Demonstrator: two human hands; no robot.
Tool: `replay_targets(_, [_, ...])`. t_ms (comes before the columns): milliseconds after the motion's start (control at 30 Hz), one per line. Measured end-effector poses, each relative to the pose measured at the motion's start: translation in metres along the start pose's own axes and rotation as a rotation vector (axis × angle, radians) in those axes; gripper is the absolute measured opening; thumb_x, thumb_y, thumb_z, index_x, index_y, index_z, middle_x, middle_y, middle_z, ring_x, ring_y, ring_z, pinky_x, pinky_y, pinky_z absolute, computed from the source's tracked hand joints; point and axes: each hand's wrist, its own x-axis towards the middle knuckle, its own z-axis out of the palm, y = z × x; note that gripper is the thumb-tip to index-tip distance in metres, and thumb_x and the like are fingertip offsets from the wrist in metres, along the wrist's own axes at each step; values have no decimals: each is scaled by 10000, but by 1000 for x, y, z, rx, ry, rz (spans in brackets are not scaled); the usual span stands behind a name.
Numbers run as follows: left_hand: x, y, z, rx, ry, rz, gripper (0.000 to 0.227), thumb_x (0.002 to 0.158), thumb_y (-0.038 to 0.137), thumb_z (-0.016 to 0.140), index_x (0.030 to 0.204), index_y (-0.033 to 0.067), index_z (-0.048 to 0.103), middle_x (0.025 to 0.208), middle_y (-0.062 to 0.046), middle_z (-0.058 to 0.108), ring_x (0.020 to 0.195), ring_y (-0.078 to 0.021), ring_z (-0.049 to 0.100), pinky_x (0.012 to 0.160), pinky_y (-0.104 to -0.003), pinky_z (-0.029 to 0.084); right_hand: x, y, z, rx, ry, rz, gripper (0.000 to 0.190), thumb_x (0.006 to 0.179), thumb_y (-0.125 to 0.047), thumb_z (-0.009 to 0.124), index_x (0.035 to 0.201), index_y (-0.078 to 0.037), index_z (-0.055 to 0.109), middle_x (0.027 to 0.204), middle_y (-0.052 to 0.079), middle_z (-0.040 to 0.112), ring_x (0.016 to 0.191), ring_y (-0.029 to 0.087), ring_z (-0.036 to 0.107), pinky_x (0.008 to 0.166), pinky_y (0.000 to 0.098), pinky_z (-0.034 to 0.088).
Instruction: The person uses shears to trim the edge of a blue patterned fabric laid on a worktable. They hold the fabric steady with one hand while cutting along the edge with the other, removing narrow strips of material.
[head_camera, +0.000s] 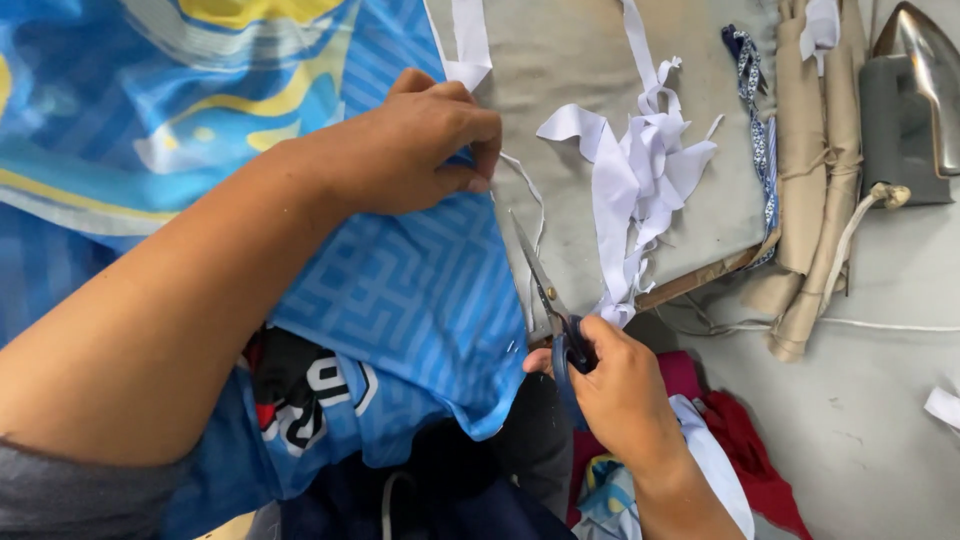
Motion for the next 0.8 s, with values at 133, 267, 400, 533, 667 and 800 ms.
replay_targets(133, [1,10,-16,-208,-122,-59,285,824,107,764,1046,182,603,940,66,755,978,-191,610,1044,-442,262,6,-2,7,-122,48,-125,233,868,-117,673,724,-123,489,756,-123,892,853,56,838,718,245,569])
replay_targets(267, [-3,11,-25,-259,-168,-136,470,805,40,744,1209,193,558,1054,45,766,994,-243,615,1028,-433,280,5,-2,12,-139,59,-127,294,871,-95,650,713,-114,404,749,-113,897,821,62,837,652,261,549])
replay_targets(400, [-2,11,-25,-286,-159,-127,417,847,62,722,1202,179,537,1000,46,799,945,-211,676,1013,-432,273,8,3,18,-214,142,-184,380,843,-157,778,717,-110,423,687,-139,843,595,103,565,562,306,498])
replay_targets(533, [-3,7,-19,-302,-104,-103,449,826,62,741,1199,185,522,995,36,783,928,-208,650,990,-441,268,11,-6,22,-255,177,-235,330,847,-128,749,736,-102,439,711,-139,848,650,103,677,570,305,514])
replay_targets(667, [-4,6,-19,-325,-86,-100,452,813,35,731,1180,177,508,971,37,796,888,-210,670,987,-446,268,12,-9,22,-276,174,-296,374,879,-193,760,729,-108,428,750,-161,856,607,120,569,552,314,498])
replay_targets(800, [-4,5,-17,-326,-78,-110,477,806,37,749,1190,184,507,967,27,784,901,-220,644,987,-444,268,14,-10,25,-289,198,-334,402,876,-167,765,706,-106,406,749,-161,850,543,112,507,499,308,482])
